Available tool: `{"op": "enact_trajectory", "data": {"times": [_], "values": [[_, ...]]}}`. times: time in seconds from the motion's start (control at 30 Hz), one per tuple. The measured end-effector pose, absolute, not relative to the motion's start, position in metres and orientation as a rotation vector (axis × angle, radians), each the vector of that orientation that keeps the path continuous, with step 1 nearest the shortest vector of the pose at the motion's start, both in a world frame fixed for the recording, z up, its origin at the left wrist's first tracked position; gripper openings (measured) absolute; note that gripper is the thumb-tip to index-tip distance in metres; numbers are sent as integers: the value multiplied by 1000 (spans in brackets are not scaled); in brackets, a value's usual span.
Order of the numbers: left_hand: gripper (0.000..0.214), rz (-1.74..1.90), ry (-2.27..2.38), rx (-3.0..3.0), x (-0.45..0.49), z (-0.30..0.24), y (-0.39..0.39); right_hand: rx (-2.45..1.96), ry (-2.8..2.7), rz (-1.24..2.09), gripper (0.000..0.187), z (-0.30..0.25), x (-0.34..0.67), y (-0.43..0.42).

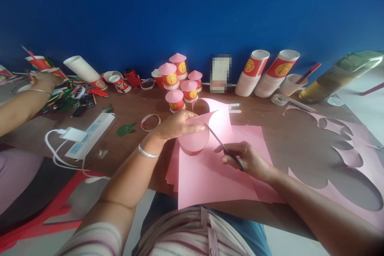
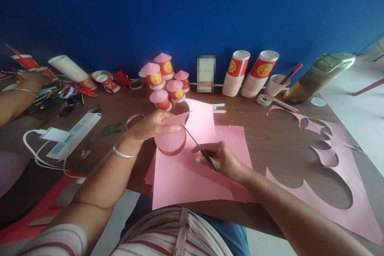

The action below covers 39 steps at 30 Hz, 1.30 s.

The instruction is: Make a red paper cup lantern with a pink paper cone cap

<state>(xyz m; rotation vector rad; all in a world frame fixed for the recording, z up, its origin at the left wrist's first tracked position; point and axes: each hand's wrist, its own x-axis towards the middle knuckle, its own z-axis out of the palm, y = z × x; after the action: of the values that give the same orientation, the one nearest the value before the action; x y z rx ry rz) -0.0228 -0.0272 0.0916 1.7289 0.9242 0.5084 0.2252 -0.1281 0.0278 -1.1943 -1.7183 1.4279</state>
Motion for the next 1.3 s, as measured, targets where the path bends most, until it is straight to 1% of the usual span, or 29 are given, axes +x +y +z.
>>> {"op": "enact_trajectory", "data": {"times": [0.1, 0.27, 0.4, 0.6, 0.87, 0.97, 1.07, 1.3], "values": [[31, 539, 883, 1652, -21, 92, -27, -1201, -1633, 1434, 67, 27, 225, -128], [39, 631, 936, 1594, -19, 90, -27, -1197, -1544, 1449, 63, 28, 224, -130], [43, 629, 929, 1594, -19, 89, -27, -1186, -1544, 1443, 61, 29, 223, -130], [47, 616, 943, 1603, -18, 90, -28, -1205, -1555, 1437, 64, 30, 223, -130], [51, 586, 928, 1674, -20, 88, -26, -1165, -1565, 1459, 58, 27, 224, -131], [50, 533, 891, 1689, -21, 87, -24, -1155, -1575, 1478, 59, 26, 224, -131], [50, 505, 883, 1697, -22, 87, -23, -1151, -1595, 1466, 57, 26, 223, -131], [45, 495, 890, 1697, -24, 91, -24, -1184, -1707, 1350, 58, 25, 227, -129]]}}
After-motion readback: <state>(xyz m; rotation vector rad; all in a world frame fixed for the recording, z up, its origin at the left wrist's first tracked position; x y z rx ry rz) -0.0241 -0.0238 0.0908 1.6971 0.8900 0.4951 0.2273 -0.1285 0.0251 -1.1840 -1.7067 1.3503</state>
